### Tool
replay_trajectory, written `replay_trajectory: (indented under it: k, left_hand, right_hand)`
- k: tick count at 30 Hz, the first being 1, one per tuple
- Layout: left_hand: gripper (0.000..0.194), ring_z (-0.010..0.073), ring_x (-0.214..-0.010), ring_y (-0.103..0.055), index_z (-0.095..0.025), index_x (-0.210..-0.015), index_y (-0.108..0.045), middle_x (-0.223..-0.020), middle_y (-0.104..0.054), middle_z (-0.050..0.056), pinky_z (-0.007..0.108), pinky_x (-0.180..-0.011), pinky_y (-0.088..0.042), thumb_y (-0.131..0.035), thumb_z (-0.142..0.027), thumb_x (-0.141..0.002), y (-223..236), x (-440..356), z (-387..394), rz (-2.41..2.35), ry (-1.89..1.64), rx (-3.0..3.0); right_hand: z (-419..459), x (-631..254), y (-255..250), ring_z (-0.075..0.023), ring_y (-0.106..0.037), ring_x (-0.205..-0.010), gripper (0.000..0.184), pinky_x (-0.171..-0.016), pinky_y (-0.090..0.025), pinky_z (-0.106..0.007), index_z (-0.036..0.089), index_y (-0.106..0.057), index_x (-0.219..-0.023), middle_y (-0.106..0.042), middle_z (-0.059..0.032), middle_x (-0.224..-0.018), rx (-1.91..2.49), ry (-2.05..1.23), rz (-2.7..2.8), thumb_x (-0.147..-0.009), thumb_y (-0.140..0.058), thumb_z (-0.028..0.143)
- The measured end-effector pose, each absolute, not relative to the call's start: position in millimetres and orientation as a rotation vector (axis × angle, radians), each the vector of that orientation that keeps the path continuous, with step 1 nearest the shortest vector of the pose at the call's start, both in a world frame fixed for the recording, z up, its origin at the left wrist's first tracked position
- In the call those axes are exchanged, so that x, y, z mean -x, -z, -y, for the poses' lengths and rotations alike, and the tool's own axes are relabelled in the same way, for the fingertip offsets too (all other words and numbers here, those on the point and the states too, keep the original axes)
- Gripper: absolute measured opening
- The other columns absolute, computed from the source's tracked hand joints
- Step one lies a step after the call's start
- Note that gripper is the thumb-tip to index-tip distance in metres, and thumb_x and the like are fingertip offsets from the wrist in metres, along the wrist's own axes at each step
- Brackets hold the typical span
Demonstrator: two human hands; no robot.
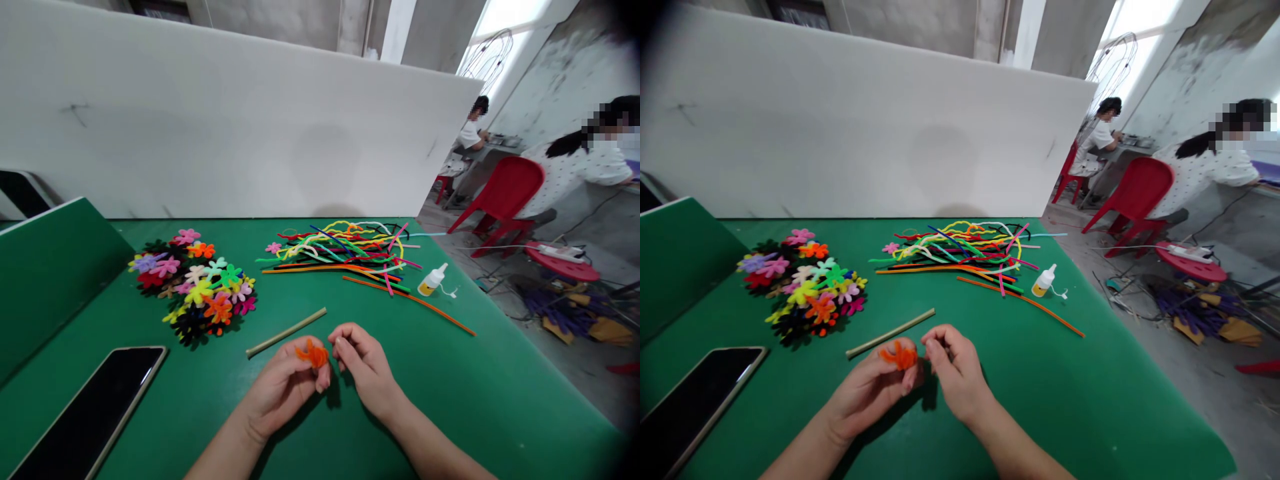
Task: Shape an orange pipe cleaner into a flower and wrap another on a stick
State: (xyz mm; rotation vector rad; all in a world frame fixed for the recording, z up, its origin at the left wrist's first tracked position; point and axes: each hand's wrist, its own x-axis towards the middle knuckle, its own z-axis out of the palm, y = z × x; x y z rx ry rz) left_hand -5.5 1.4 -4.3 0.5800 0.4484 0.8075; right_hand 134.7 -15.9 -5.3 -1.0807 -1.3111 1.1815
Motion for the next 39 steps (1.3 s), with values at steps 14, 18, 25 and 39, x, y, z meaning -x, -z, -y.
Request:
replay_trajectory:
  k: [14, 18, 25, 39]
  left_hand:
    - [0.002, 0.0109, -0.058, -0.052, -0.013, -0.072, -0.059, -0.063, -0.060, 0.002, 0.022, -0.058, -0.038, -0.058, -0.012, -0.070, 3.7, 4.6, -1.5, -0.552, -0.872, -0.603]
    - [0.003, 0.0099, -0.056, -0.050, -0.012, -0.068, -0.059, -0.060, -0.058, 0.001, 0.021, -0.058, -0.037, -0.058, -0.011, -0.071, 3.0, 2.3, -0.9, -0.592, -0.884, -0.663]
    - [0.001, 0.0096, -0.057, -0.047, -0.014, -0.067, -0.060, -0.061, -0.057, -0.001, 0.021, -0.057, -0.036, -0.061, -0.014, -0.069, 1.7, 1.6, 0.1, -0.799, -0.963, -0.826]
    - [0.008, 0.0147, -0.060, -0.051, -0.015, -0.063, -0.063, -0.060, -0.058, 0.000, 0.023, -0.059, -0.039, -0.056, -0.014, -0.067, 1.0, 1.7, -2.7, -1.069, -1.053, -1.356]
  right_hand:
    - [19.2, -132.1, 1.8, -0.0117, -0.056, -0.054, 0.012, -0.056, -0.043, -0.026, 0.016, -0.049, -0.073, -0.057, -0.0010, -0.063, 1.069, -1.081, 1.438, -0.081, -0.047, 0.024]
    - [19.6, -133.8, 1.7, -0.0116, -0.053, -0.054, 0.013, -0.055, -0.042, -0.025, 0.015, -0.051, -0.069, -0.057, -0.0014, -0.062, 1.149, -1.010, 1.497, -0.080, -0.047, 0.022]
    - [16.5, -135.6, 3.8, -0.0115, -0.051, -0.060, 0.011, -0.056, -0.042, -0.023, 0.015, -0.054, -0.077, -0.055, -0.0019, -0.069, 1.168, -0.916, 1.543, -0.080, -0.046, 0.021]
    - [18.7, -134.5, 8.6, -0.0103, -0.044, -0.059, 0.018, -0.055, -0.040, -0.022, 0.018, -0.053, -0.089, -0.051, -0.0019, -0.079, 1.072, -0.785, 1.693, -0.072, -0.051, 0.014]
